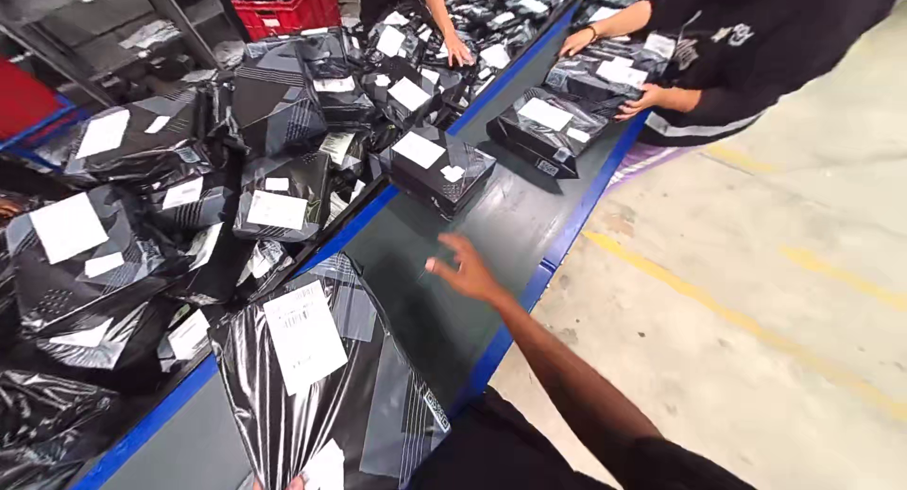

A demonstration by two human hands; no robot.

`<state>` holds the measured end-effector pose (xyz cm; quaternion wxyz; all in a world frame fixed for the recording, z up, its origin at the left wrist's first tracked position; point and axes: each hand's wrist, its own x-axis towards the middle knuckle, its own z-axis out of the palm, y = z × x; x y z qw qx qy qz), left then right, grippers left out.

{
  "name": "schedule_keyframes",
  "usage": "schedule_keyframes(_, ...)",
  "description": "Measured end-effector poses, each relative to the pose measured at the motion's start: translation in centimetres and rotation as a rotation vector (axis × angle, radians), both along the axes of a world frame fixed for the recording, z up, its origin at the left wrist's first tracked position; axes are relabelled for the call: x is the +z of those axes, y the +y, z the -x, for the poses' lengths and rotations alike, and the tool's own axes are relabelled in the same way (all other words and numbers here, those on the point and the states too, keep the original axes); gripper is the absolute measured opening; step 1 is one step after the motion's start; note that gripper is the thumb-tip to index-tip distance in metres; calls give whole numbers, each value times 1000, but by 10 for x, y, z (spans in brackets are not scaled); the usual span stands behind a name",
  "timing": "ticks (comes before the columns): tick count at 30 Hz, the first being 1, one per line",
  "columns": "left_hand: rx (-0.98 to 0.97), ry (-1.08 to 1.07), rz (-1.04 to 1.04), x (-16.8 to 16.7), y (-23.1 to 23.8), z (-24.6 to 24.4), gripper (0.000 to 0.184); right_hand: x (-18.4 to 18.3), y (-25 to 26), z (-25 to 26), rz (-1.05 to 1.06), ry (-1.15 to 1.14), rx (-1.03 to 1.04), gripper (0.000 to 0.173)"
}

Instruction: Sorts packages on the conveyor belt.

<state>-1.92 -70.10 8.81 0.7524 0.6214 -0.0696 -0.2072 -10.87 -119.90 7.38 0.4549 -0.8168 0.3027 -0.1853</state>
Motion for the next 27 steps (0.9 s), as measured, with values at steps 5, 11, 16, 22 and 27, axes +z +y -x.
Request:
schedule_keyframes(5, 66, 80, -110, -15, -39, -12, 58, -1, -173, -11, 146, 63, -354, 86)
schedule_keyframes(11, 134, 149, -39, -26, -90, -47, 62, -37, -221, -52, -149, 211, -161, 98)
schedule_keyframes(16, 120, 143, -49, -54, -109, -76, 57, -68, -136, -68, -472, 106, -3, 81)
schedule_keyframes(22, 153, 168, -73, -80, -74, -50, 29, -86, -15, -54, -643, -327, -18, 70)
schedule_keyframes(27, -2, 71, 38, -72, 5, -36, 20, -60, 40, -61, -498, -353, -60, 65)
